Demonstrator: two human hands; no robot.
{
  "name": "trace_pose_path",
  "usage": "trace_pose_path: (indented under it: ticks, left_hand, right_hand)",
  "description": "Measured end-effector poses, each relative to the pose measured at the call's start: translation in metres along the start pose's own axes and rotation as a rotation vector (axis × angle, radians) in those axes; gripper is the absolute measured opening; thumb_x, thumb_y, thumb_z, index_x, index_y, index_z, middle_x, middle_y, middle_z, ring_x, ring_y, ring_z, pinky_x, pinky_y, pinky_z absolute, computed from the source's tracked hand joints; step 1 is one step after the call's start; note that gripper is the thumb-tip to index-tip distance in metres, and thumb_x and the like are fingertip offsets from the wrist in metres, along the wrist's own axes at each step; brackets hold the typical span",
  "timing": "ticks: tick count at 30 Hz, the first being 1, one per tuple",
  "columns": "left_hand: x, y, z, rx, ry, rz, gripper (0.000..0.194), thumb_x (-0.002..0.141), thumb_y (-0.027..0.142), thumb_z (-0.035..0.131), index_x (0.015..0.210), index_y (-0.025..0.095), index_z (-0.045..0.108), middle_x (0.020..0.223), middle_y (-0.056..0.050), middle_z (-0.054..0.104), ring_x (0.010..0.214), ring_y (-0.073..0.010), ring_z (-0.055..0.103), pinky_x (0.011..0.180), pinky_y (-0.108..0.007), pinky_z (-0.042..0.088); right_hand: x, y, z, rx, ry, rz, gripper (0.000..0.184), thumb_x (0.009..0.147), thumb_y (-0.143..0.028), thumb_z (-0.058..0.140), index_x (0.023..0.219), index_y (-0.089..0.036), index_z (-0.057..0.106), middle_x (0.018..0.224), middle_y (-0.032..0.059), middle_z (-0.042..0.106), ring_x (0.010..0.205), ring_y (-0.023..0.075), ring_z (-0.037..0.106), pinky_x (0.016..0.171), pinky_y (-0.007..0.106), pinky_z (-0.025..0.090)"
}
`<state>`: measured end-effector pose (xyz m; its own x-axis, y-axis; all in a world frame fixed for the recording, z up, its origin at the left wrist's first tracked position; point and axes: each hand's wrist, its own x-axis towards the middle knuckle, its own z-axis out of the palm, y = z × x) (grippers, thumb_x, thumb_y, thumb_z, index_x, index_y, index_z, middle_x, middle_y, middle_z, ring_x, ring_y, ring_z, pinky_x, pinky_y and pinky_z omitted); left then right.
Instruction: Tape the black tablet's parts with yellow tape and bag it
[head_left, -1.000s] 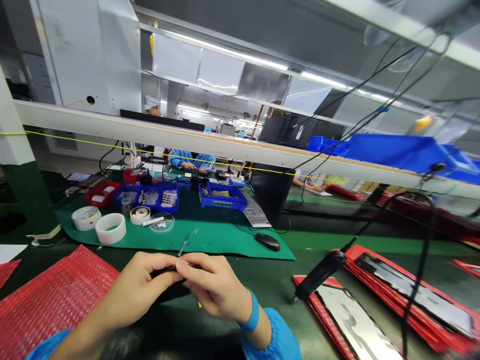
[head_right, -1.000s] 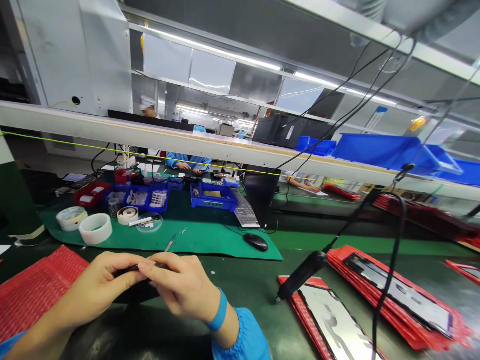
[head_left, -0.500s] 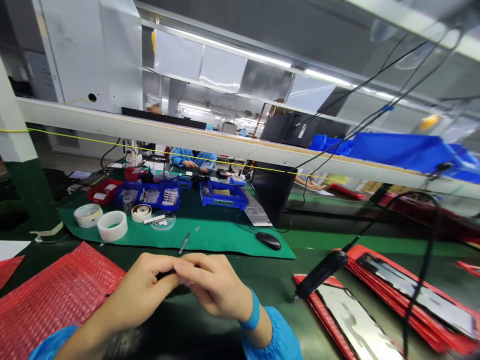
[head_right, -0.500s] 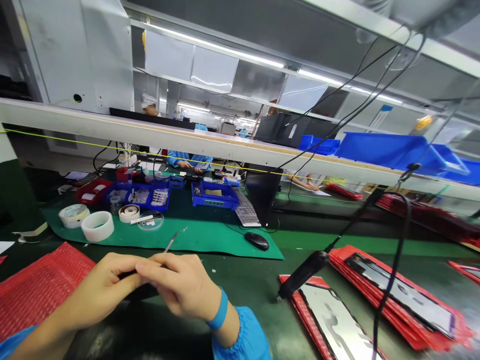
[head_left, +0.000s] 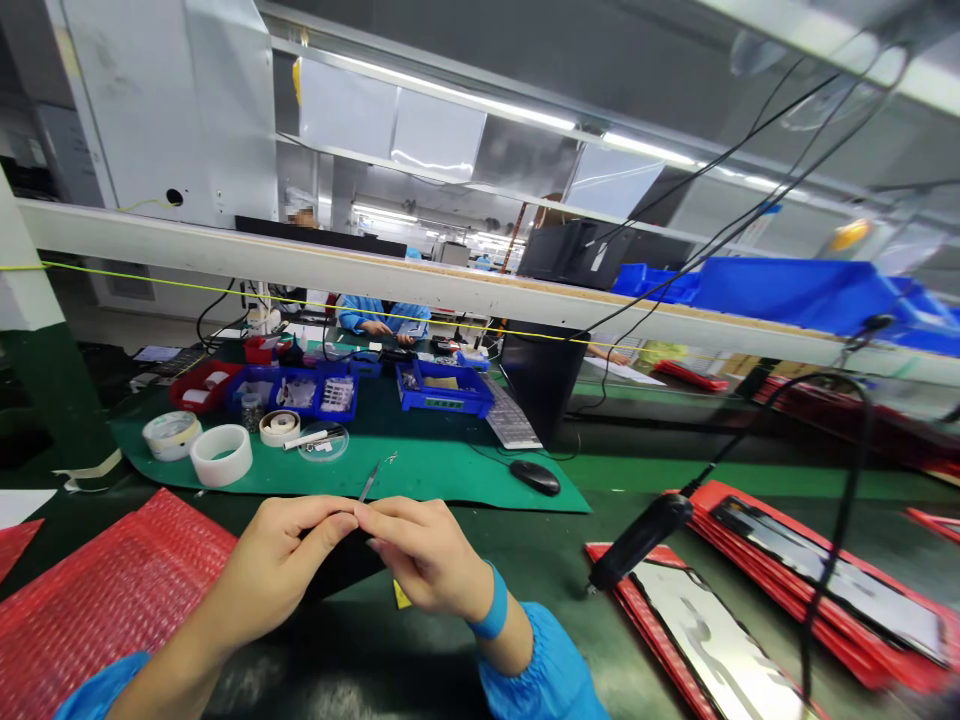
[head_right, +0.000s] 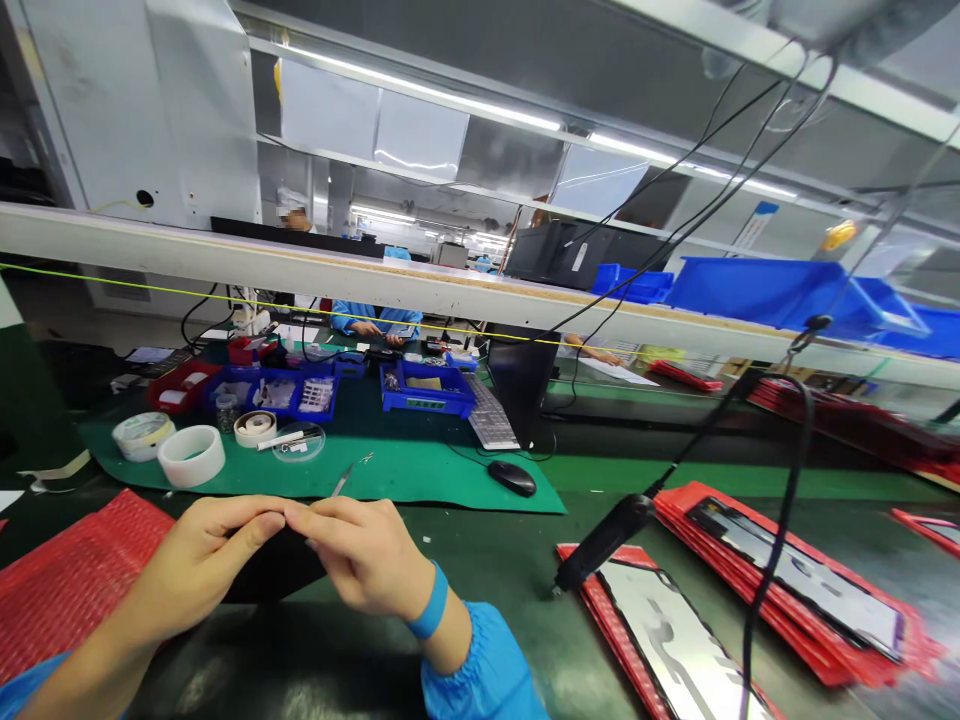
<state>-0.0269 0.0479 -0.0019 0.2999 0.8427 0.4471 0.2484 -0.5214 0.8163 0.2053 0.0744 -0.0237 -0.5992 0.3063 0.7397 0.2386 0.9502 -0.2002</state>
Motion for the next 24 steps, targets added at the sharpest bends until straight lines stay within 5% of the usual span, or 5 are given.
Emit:
trace_pose_path:
  ticks: [10, 24]
  left_hand:
    - [0.000, -0.002, -0.003, 0.056, -0.011, -0.038, 0.032, 0.106, 0.037, 0.057, 0.120, 0.026, 0.085, 0.115, -0.004, 0.085, 0.104, -0.0233, 0.080, 0.094, -0.027, 0.061]
    - [-0.001, 0.001, -0.011, 0.042, -0.079, -0.055, 0.031, 0.105, 0.032, 0.059, 0.127, 0.028, 0.081, 0.123, -0.004, 0.083, 0.111, -0.0237, 0.079, 0.098, -0.026, 0.061]
  right_hand:
    - [-0.001, 0.006, 0.005, 0.036, 0.156, -0.025, 0.047, 0.106, -0.012, 0.054, 0.149, -0.029, 0.059, 0.102, 0.0046, 0.080, 0.083, 0.0126, 0.078, 0.069, 0.019, 0.059]
    - [0.000, 0.007, 0.006, 0.063, 0.181, -0.009, 0.043, 0.105, -0.011, 0.056, 0.144, -0.027, 0.064, 0.099, 0.0047, 0.080, 0.081, 0.0126, 0.078, 0.070, 0.020, 0.060]
